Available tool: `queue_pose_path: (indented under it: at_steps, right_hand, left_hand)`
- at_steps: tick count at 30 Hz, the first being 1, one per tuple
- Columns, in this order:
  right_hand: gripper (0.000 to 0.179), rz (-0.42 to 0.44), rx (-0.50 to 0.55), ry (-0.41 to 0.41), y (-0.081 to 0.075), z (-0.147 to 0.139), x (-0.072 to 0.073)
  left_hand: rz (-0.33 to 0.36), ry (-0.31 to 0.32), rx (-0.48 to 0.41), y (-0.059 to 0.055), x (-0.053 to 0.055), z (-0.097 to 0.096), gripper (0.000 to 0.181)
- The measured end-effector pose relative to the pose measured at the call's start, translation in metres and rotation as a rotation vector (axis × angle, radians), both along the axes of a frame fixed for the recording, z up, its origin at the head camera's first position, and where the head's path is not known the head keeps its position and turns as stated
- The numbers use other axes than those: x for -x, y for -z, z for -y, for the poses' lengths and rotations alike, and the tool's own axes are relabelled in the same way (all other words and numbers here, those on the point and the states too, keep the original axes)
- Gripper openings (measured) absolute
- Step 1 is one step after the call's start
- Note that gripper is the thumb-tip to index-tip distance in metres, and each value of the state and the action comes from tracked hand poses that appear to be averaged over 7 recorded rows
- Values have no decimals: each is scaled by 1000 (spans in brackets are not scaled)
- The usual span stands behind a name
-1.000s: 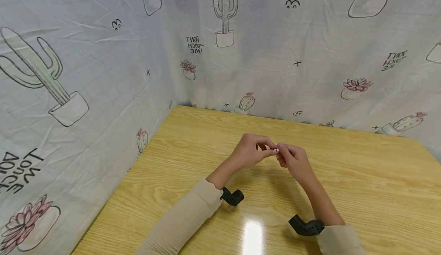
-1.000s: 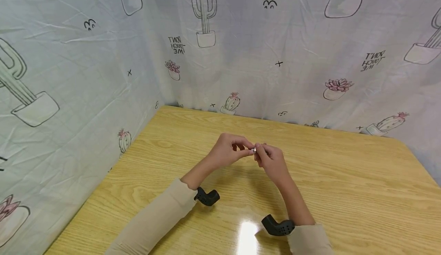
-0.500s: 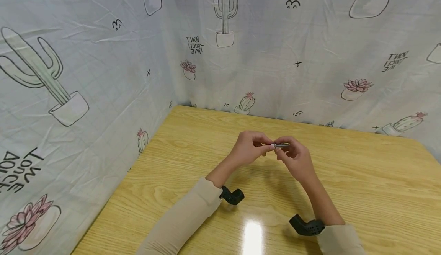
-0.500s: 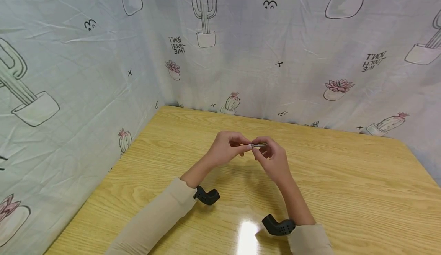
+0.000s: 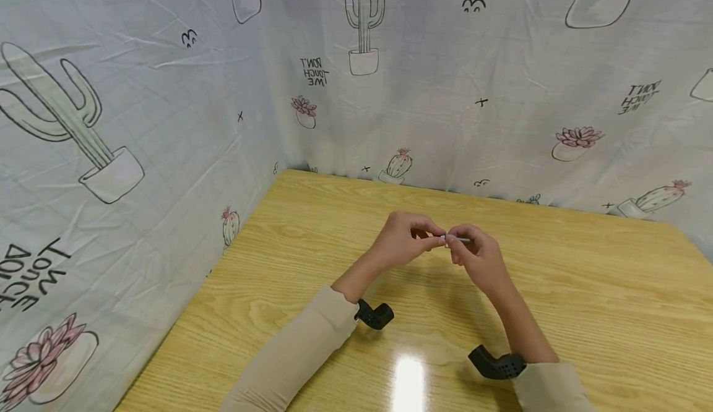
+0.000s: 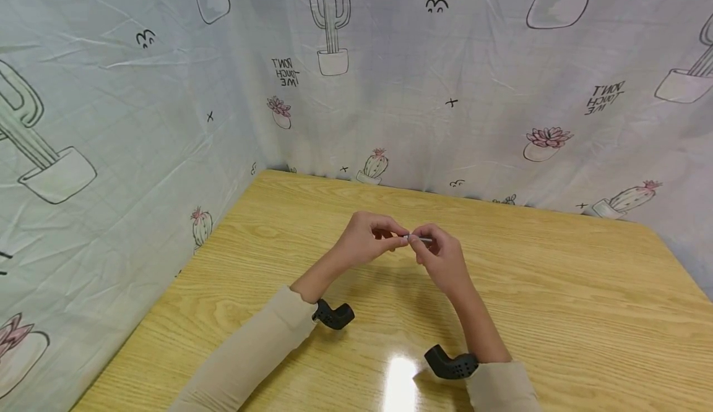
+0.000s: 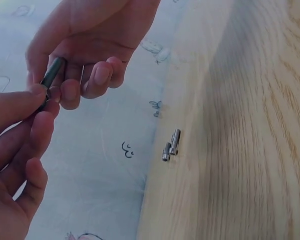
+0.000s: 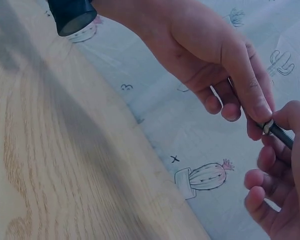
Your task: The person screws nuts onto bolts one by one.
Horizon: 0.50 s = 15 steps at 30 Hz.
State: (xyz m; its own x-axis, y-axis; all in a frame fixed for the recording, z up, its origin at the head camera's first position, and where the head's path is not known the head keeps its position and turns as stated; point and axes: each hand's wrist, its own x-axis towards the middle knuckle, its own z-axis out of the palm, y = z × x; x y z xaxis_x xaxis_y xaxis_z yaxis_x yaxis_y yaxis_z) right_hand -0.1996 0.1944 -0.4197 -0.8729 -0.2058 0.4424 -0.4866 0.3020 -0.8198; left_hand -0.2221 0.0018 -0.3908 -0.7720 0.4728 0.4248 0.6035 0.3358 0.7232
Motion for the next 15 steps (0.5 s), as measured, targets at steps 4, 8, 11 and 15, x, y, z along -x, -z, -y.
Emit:
queue_pose_path:
  at_steps: [4, 8, 11, 15]
  right_hand:
    - [27, 51, 5, -48, -1, -1, 0]
    - [35, 75, 42, -87, -1, -1, 1]
    - [37, 72, 47, -71, 0, -1, 1]
    - [30, 43, 27, -15, -1, -1, 1]
  left_hand:
    - [-120, -15, 91, -4, -3, -1, 13]
    - [-218, -31, 155, -6, -6, -2, 13]
    - [-235, -30, 155, -6, -6, -3, 14]
    - [-202, -33, 117, -3, -4, -3, 15]
